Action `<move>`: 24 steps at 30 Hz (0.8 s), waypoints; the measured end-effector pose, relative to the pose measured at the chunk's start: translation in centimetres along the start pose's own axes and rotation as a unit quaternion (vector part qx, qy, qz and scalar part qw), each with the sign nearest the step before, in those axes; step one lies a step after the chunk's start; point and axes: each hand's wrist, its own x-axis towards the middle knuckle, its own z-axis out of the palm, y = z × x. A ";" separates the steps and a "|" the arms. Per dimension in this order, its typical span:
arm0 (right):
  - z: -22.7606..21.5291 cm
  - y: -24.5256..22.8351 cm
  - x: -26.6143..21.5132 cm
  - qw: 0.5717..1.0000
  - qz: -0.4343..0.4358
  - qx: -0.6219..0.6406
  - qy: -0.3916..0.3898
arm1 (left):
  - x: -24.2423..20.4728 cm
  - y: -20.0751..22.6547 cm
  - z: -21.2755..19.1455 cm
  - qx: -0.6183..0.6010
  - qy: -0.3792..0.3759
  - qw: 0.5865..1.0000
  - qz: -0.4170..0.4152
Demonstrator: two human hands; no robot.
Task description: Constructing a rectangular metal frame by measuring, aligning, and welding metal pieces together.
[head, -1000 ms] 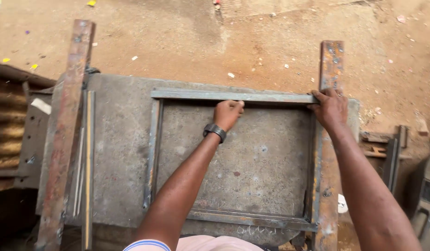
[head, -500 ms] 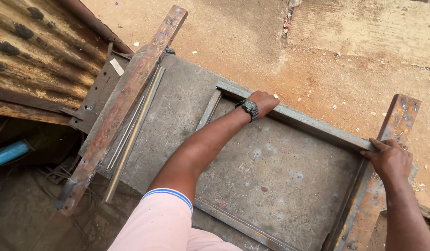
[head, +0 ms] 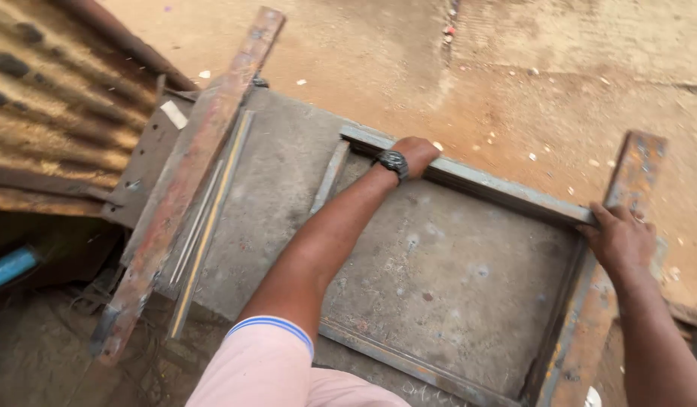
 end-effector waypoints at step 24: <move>2.8 0.8 -38.1 0.833 0.484 0.257 0.078 | -3.4 -3.1 -0.2 0.167 -0.062 0.983 -0.037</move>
